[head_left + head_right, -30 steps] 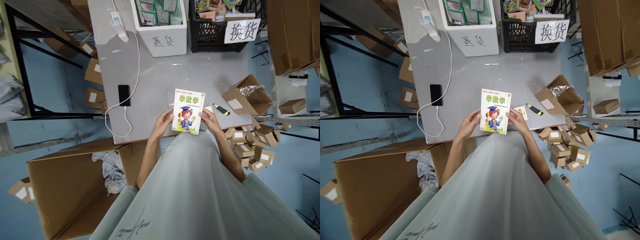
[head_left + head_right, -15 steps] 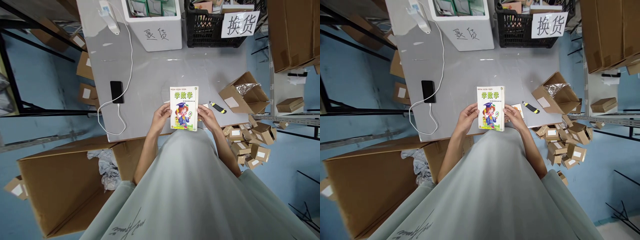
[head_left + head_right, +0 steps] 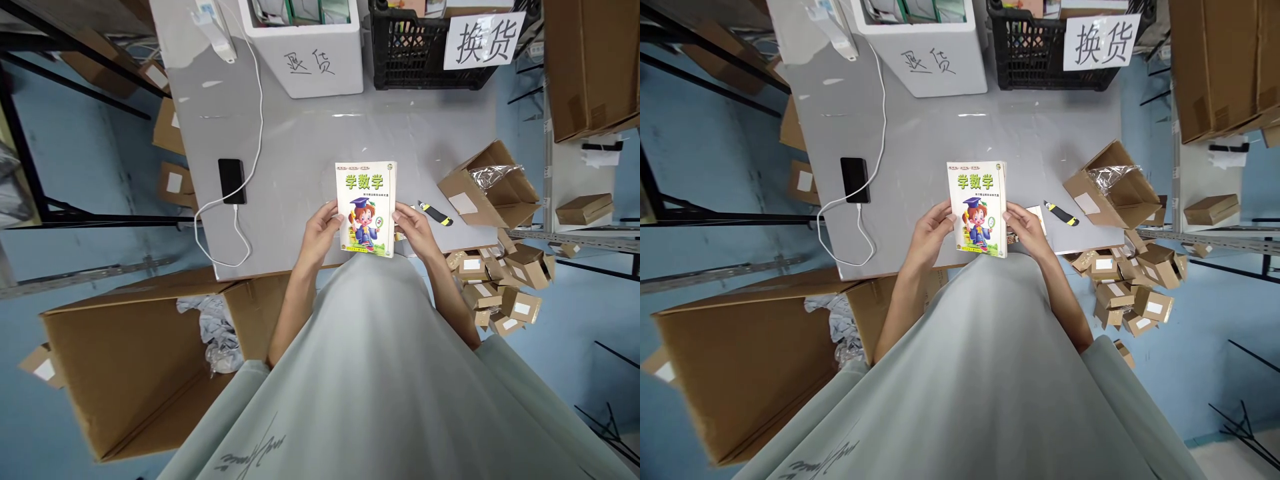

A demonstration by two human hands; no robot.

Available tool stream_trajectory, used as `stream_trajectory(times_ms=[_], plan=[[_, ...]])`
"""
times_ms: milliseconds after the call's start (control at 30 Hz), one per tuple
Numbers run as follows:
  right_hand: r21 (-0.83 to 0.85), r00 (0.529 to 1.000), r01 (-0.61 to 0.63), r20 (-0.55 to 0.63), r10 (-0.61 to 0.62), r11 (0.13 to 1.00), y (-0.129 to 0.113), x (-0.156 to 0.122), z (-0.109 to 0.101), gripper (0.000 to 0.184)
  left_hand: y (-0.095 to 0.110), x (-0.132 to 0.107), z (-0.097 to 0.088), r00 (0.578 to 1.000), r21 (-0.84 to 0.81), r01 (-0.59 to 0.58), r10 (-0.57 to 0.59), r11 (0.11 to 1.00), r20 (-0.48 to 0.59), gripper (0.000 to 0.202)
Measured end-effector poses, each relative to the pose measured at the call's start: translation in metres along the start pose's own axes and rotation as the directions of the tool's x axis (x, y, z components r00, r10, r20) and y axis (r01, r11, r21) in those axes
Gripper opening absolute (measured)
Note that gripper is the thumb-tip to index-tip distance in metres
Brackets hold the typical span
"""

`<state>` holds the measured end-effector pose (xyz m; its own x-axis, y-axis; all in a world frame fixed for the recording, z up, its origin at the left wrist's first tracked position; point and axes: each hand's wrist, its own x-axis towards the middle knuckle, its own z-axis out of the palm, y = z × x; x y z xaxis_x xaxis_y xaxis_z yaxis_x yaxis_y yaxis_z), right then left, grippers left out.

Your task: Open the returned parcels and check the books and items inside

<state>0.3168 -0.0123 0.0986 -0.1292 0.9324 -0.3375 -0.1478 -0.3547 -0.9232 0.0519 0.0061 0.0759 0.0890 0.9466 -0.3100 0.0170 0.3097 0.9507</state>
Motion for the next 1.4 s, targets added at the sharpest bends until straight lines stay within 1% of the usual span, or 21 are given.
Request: stream_trajectory(times_ms=[67, 133, 200, 267, 333, 367, 433, 467, 533, 600, 633, 667, 733, 800, 900, 1000, 1100, 1200, 1267, 1333, 1400], plan=[[-0.01, 1.0, 0.0, 0.007, 0.0, 1.0, -0.001, -0.001, 0.0, 0.077, 0.002, -0.001, 0.001, 1.0, -0.007, -0.004, 0.004, 1.0, 0.018, 0.082], [-0.022, 1.0, 0.015, 0.027, -0.015, 1.0, -0.003, -0.004, 0.002, 0.077, 0.003, -0.002, 0.004, 0.999, -0.03, -0.009, 0.011, 1.0, 0.048, 0.097], [-0.035, 0.996, 0.052, 0.071, -0.049, 0.998, -0.006, -0.007, 0.008, 0.075, 0.002, -0.003, 0.008, 0.995, -0.07, -0.012, 0.02, 0.997, 0.102, 0.111], [-0.065, 0.985, 0.111, 0.141, -0.101, 0.992, -0.008, -0.011, 0.019, 0.071, 0.001, -0.006, 0.014, 0.984, -0.159, 0.005, 0.024, 0.987, 0.177, 0.12], [-0.135, 0.962, 0.194, 0.221, -0.161, 0.972, -0.009, -0.015, 0.032, 0.065, 0.001, -0.011, 0.021, 0.97, -0.306, 0.075, 0.002, 0.949, 0.242, 0.126], [-0.181, 0.949, 0.239, 0.251, -0.19, 0.954, -0.007, -0.015, 0.038, 0.062, 0.001, -0.015, 0.024, 0.964, -0.386, 0.128, -0.024, 0.914, 0.263, 0.128], [-0.273, 0.933, 0.316, 0.263, -0.246, 0.909, -0.002, -0.015, 0.046, 0.056, 0.002, -0.022, 0.029, 0.958, -0.52, 0.224, -0.089, 0.824, 0.271, 0.126], [-0.317, 0.936, 0.333, 0.23, -0.268, 0.888, 0.002, -0.013, 0.048, 0.054, 0.003, -0.025, 0.03, 0.96, -0.571, 0.246, -0.116, 0.783, 0.254, 0.123], [-0.392, 0.953, 0.301, 0.1, -0.285, 0.869, 0.011, -0.009, 0.047, 0.056, 0.005, -0.029, 0.031, 0.972, -0.642, 0.231, -0.14, 0.731, 0.191, 0.114], [-0.387, 0.969, 0.211, -0.037, -0.244, 0.897, 0.018, -0.006, 0.042, 0.067, 0.006, -0.03, 0.03, 0.978, -0.677, 0.207, -0.145, 0.706, 0.148, 0.106], [-0.342, 0.977, 0.166, -0.074, -0.202, 0.925, 0.021, -0.005, 0.038, 0.074, 0.006, -0.03, 0.029, 0.977, -0.683, 0.214, -0.152, 0.699, 0.151, 0.103], [-0.277, 0.984, 0.129, -0.082, -0.157, 0.952, 0.022, -0.006, 0.036, 0.078, 0.004, -0.029, 0.028, 0.973, -0.681, 0.232, -0.163, 0.694, 0.165, 0.099], [-0.137, 0.995, 0.082, -0.048, -0.089, 0.987, 0.023, -0.008, 0.032, 0.079, 0.001, -0.028, 0.027, 0.962, -0.662, 0.274, -0.184, 0.698, 0.203, 0.093], [-0.043, 0.998, 0.068, -0.014, -0.068, 0.997, 0.021, -0.012, 0.032, 0.074, -0.002, -0.026, 0.026, 0.959, -0.642, 0.282, -0.185, 0.713, 0.216, 0.088], [0.02, 0.998, 0.07, -0.003, -0.07, 0.997, 0.019, -0.014, 0.034, 0.067, -0.007, -0.026, 0.025, 0.967, -0.626, 0.25, -0.158, 0.739, 0.199, 0.086], [0.027, 0.997, 0.078, -0.021, -0.078, 0.997, 0.021, -0.011, 0.036, 0.068, -0.012, -0.027, 0.022, 0.975, -0.605, 0.217, -0.139, 0.766, 0.174, 0.083], [-0.005, 0.994, 0.097, -0.049, -0.097, 0.995, 0.028, -0.005, 0.036, 0.07, -0.018, -0.029, 0.021, 0.98, -0.585, 0.195, -0.131, 0.787, 0.15, 0.082], [-0.05, 0.989, 0.115, -0.088, -0.119, 0.992, 0.044, 0.003, 0.036, 0.077, -0.021, -0.03, 0.023, 0.984, -0.572, 0.175, -0.123, 0.801, 0.129, 0.079], [-0.084, 0.982, 0.099, -0.15, -0.111, 0.992, 0.059, 0.009, 0.035, 0.082, -0.02, -0.03, 0.027, 0.986, -0.557, 0.163, -0.121, 0.815, 0.111, 0.075], [-0.116, 0.97, 0.064, -0.226, -0.089, 0.991, 0.074, 0.015, 0.034, 0.084, -0.018, -0.03, 0.032, 0.99, -0.525, 0.143, -0.123, 0.839, 0.072, 0.072], [-0.154, 0.962, 0.036, -0.262, -0.076, 0.987, 0.084, 0.019, 0.032, 0.084, -0.015, -0.029, 0.035, 0.993, -0.471, 0.111, -0.119, 0.875, 0.012, 0.071]])
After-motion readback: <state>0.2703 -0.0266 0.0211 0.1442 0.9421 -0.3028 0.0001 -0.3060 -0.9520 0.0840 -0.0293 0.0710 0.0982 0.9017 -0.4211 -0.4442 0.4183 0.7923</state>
